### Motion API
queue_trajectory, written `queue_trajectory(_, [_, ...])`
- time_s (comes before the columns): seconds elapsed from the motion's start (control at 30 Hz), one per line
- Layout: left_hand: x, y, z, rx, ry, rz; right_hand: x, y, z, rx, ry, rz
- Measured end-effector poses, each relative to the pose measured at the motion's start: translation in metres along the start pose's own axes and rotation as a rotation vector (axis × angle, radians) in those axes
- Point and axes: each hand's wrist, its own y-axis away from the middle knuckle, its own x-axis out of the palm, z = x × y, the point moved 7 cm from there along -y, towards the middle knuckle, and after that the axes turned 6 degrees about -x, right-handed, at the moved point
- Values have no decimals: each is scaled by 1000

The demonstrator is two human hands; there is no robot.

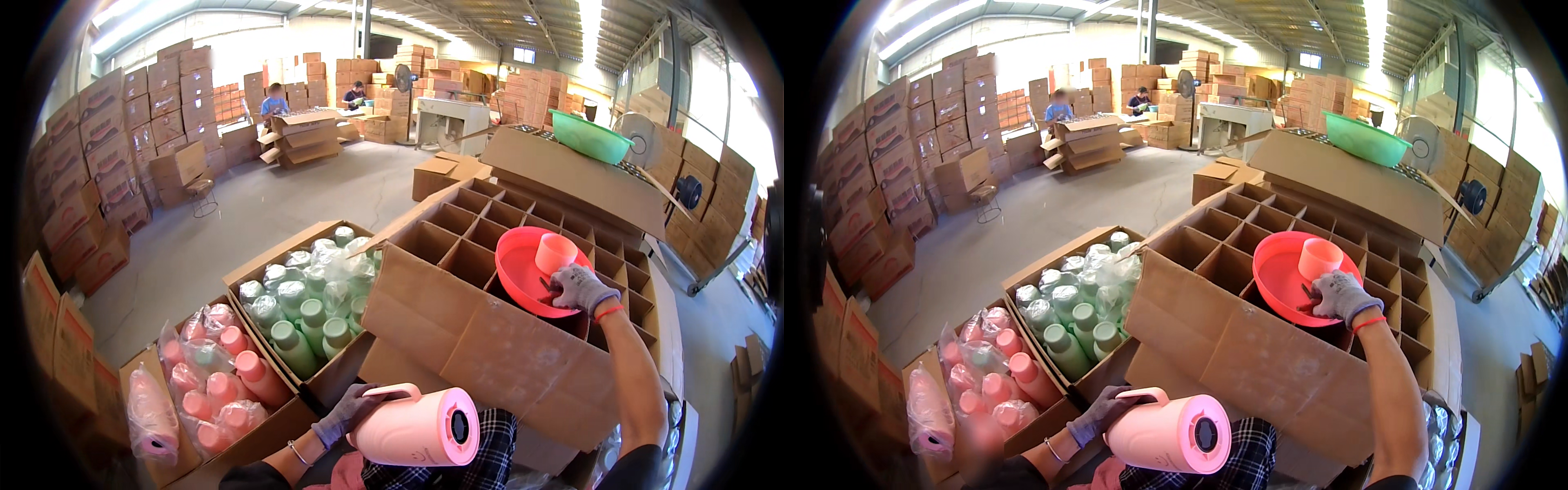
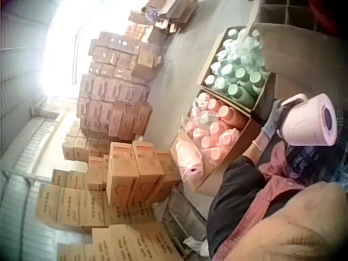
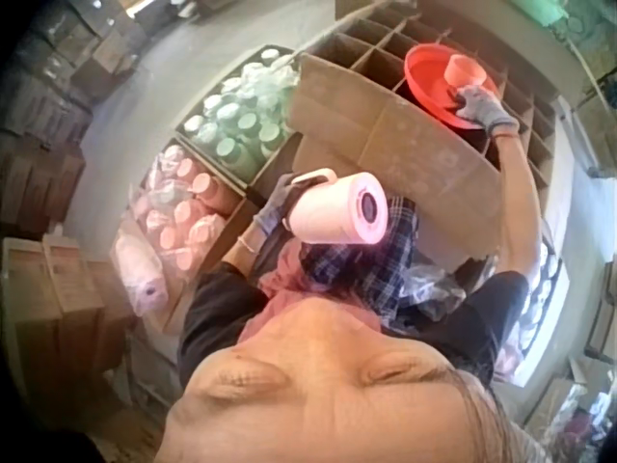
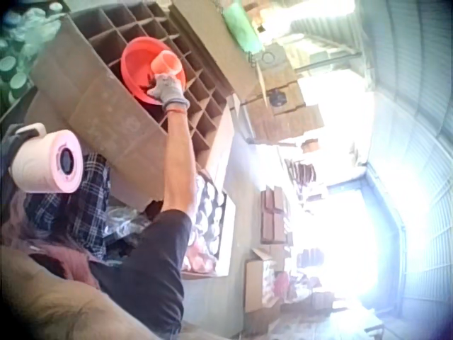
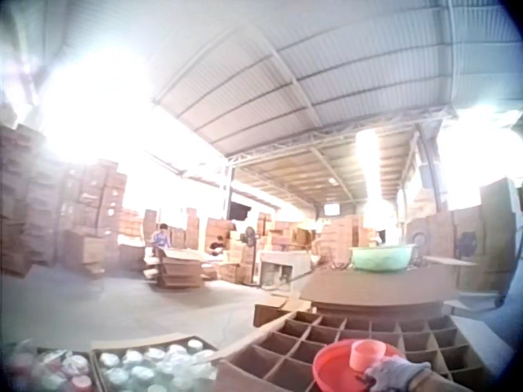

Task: The person sits on the floor in a warehouse and assembles thermos flasks by hand. They pick up pink and green flasks, insert black rubber stoppers, and screw on lids. The person then wraps the assembled flasks in plastic bags and places them into a cardboard box with dividers.

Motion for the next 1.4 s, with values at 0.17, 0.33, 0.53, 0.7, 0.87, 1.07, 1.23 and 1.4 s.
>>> queue_trajectory(0.17, [-5, 5, 8, -80, 97, 9, -46, 23, 17, 111, -407, -449])
queue_trajectory(0.33, [-5, 5, 5, -119, -3, 0, -89, 78, 94, -69, -887, -700])
queue_trajectory(0.53, [18, -4, -28, 364, -723, 27, -27, 128, 210, -558, -571, -307])
queue_trajectory(0.7, [15, -5, -4, -232, 71, -40, 18, 146, 235, -702, -526, -359])
queue_trajectory(0.87, [17, 1, -20, -65, -134, -16, 19, 145, 240, -686, -555, -351])
queue_trajectory(1.07, [17, 6, -25, -139, -277, -75, 30, 145, 243, -650, -592, -195])
queue_trajectory(1.23, [9, 18, -22, 180, -328, -170, 63, 148, 229, -278, -910, -206])
queue_trajectory(1.4, [21, 35, -27, 275, -378, -383, 85, 147, 203, 4, -1009, -206])
